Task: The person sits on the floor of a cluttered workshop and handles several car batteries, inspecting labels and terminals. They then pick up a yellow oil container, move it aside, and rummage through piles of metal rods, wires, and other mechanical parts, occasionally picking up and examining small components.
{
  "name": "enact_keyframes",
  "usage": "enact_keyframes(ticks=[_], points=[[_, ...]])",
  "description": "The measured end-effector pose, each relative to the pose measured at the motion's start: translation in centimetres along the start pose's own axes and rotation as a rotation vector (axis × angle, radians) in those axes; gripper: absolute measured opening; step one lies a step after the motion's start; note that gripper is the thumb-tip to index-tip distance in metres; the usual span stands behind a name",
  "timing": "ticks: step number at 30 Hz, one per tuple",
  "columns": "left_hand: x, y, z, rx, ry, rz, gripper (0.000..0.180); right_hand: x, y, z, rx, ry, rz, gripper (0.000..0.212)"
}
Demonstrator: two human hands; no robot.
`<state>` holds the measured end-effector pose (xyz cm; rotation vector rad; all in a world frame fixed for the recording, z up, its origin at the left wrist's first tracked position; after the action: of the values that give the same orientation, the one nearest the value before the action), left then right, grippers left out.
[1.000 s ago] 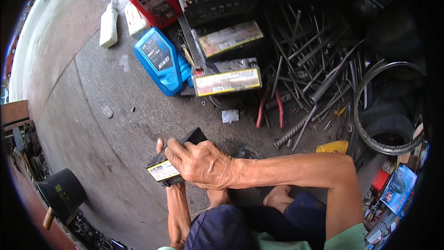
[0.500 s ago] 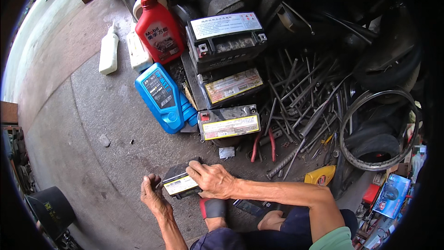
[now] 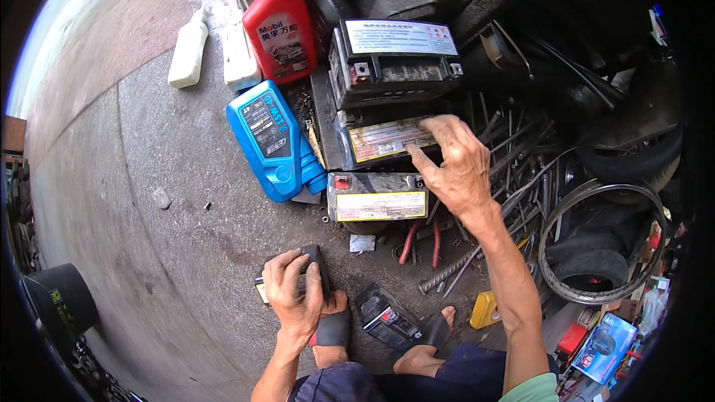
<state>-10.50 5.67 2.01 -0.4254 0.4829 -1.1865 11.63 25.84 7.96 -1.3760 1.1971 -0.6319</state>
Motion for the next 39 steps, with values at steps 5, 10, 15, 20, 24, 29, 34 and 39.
enact_keyframes(ticks=[5,10,15,20,24,29,34,39], points=[[0.1,0.3,-0.1,0.071,-0.053,-0.004,0.018,-2.0,1.0,3.9,-0.119,-0.034,-0.178,0.068],[-2.9,0.8,1.4,0.244,-0.129,0.052,0.02,-2.2,1.3,3.8,-0.162,0.048,-0.193,0.06],[-5.1,3.1,3.3,0.266,0.05,0.027,0.03,-2.8,-1.2,2.5,-0.004,-0.089,0.044,0.024],[-5.4,5.2,2.2,0.253,0.149,0.09,0.049,-7.5,-5.1,-0.4,0.136,-0.366,0.181,0.058],[-5.3,5.0,1.6,0.261,0.141,0.075,0.055,-11.7,-3.9,-3.7,0.174,-0.496,-0.133,0.096],[-5.1,5.2,1.2,0.316,0.094,0.054,0.055,-14.2,-2.1,-4.0,0.279,-0.469,-0.253,0.103],[-5.4,4.7,1.0,0.311,0.078,0.023,0.056,-12.8,-2.3,-4.2,0.25,-0.582,-0.127,0.093],[-5.7,4.6,1.1,0.344,0.06,0.013,0.053,-7.2,-1.7,-2.9,0.323,-0.665,0.131,0.077]])
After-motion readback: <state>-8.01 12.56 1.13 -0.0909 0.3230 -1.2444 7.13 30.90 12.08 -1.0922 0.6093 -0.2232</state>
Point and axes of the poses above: each hand's wrist, its own x-axis away from the middle knuckle, its own y-axis out of the palm, z = x × y, the point moved 2 cm from there along -x, towards the middle knuckle, and after that the axes turned 7 degrees about x, right-handed, at the moved point
